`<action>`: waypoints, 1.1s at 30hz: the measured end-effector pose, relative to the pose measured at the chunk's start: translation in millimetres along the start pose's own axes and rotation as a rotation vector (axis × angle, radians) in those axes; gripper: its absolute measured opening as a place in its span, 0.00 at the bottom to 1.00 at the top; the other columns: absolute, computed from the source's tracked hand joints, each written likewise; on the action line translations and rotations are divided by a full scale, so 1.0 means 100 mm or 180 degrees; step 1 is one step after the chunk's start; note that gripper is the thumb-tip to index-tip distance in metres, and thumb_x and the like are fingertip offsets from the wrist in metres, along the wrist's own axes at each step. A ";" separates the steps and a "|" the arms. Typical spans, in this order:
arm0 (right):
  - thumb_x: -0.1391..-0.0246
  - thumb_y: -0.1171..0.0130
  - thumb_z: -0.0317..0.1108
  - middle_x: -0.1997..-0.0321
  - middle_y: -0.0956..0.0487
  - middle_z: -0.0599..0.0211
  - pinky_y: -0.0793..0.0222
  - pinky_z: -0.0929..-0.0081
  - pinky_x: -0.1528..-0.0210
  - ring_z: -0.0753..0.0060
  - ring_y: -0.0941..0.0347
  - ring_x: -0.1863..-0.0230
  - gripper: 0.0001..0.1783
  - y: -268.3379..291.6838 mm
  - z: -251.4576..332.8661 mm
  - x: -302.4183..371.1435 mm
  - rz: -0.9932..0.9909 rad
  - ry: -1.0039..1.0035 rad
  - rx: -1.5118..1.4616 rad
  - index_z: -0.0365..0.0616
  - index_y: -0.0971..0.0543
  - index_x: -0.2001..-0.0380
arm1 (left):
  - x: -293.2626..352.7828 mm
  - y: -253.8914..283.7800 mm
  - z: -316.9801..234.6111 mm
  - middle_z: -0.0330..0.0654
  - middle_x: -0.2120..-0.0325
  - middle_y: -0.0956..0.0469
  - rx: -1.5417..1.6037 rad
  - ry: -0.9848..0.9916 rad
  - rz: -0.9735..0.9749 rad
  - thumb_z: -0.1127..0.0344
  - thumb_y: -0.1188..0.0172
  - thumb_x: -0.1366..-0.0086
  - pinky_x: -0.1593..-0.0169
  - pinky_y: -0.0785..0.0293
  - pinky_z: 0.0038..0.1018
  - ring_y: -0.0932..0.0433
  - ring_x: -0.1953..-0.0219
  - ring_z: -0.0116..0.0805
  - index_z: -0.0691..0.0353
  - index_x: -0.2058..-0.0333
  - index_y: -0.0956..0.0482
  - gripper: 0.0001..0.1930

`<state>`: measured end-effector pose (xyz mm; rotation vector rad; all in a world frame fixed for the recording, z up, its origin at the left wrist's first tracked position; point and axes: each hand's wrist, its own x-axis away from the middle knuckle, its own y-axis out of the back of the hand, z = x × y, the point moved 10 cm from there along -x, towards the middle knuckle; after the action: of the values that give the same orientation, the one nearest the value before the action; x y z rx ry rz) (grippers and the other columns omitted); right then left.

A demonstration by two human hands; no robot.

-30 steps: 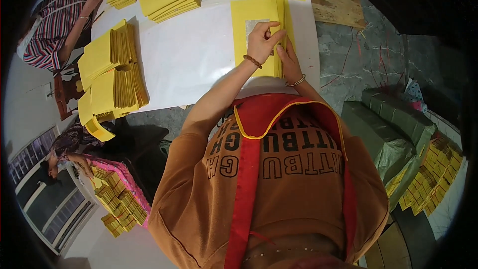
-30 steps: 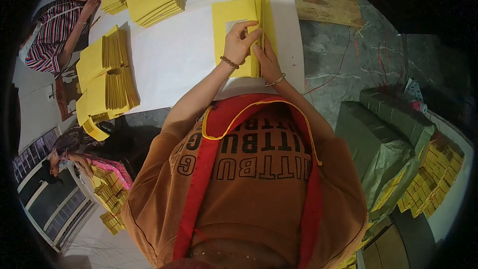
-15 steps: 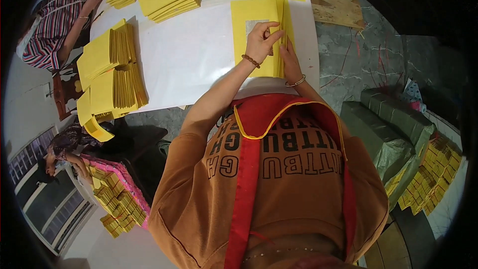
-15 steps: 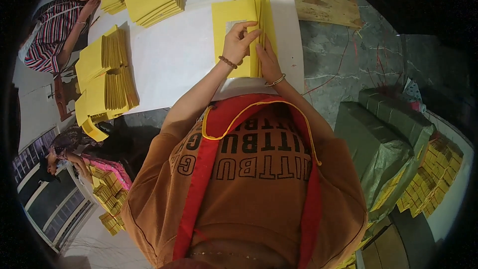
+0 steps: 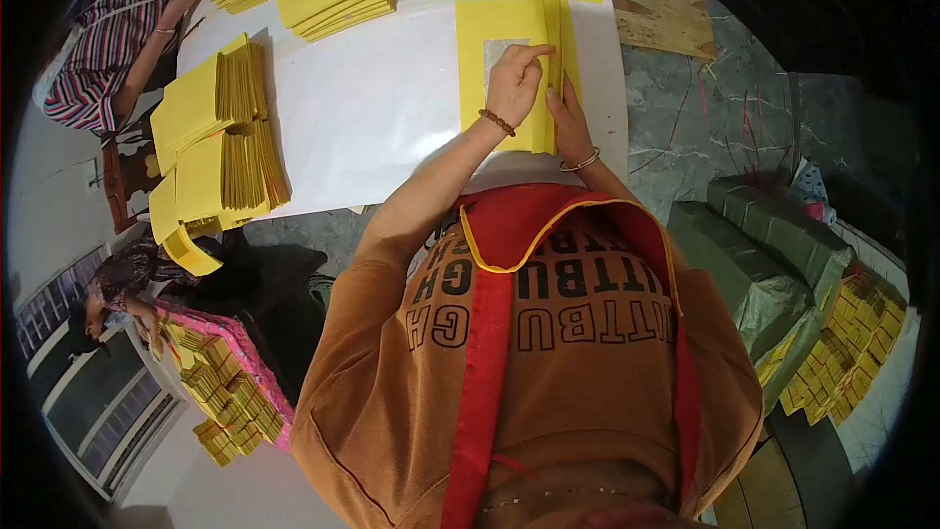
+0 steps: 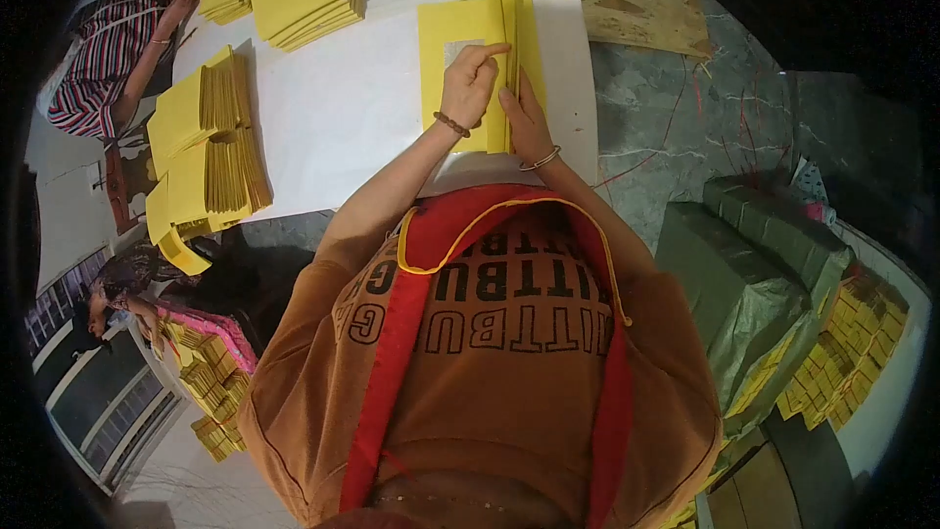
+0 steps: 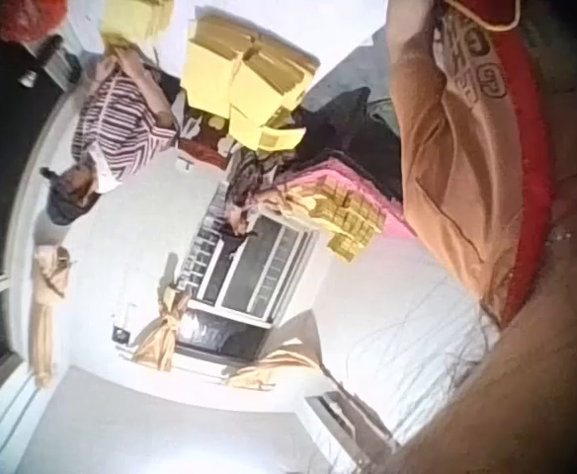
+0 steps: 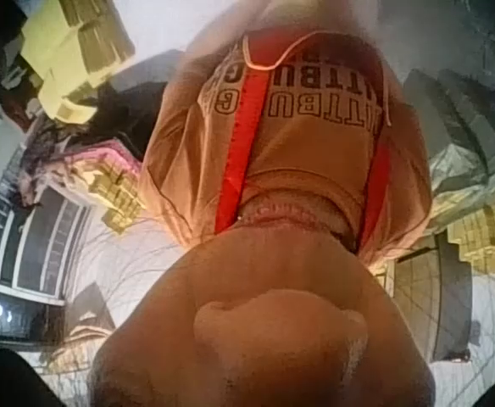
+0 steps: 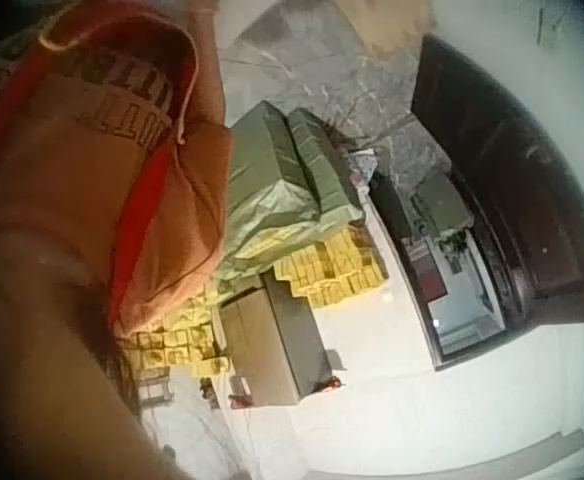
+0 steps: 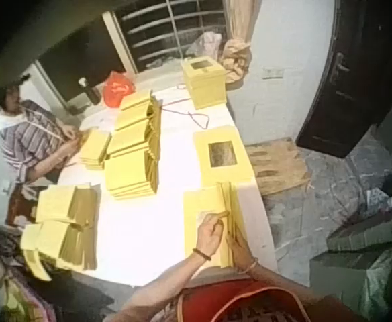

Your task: Folding and stacking yellow ceremonial papers on a table.

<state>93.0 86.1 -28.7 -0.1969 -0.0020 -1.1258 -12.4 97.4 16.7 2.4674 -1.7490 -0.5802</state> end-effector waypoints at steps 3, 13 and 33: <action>0.43 0.60 0.38 0.40 0.46 0.53 0.56 0.75 0.40 0.65 0.51 0.39 0.31 0.01 -0.05 -0.02 -0.0009 -0.0002 0.0071 0.33 0.52 0.42 | 0.02 -0.06 0.07 0.40 0.75 0.33 0.0107 0.0502 0.0168 0.66 0.46 0.46 0.80 0.36 0.20 0.35 0.81 0.23 0.62 0.62 0.24 0.12; 0.43 0.60 0.39 0.39 0.49 0.50 0.59 0.75 0.39 0.63 0.55 0.37 0.32 0.04 -0.10 -0.01 -0.0073 -0.0059 0.0148 0.31 0.54 0.42 | 0.02 -0.06 0.08 0.38 0.77 0.35 0.0057 0.0541 0.0216 0.63 0.39 0.50 0.86 0.39 0.19 0.38 0.85 0.22 0.64 0.64 0.24 0.15; 0.41 0.69 0.40 0.45 0.38 0.62 0.49 0.78 0.44 0.72 0.43 0.46 0.25 0.06 -0.15 -0.03 -0.0132 -0.0239 -0.1044 0.37 0.45 0.44 | 0.08 0.01 0.25 0.32 0.88 0.38 0.0196 0.0789 -0.0006 0.71 0.49 0.44 0.83 0.45 0.18 0.42 0.86 0.18 0.64 0.70 0.31 0.05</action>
<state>95.4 89.1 -45.1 -0.5334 0.1129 -1.1552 -19.7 94.1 -7.9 2.4555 -1.6915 -0.2109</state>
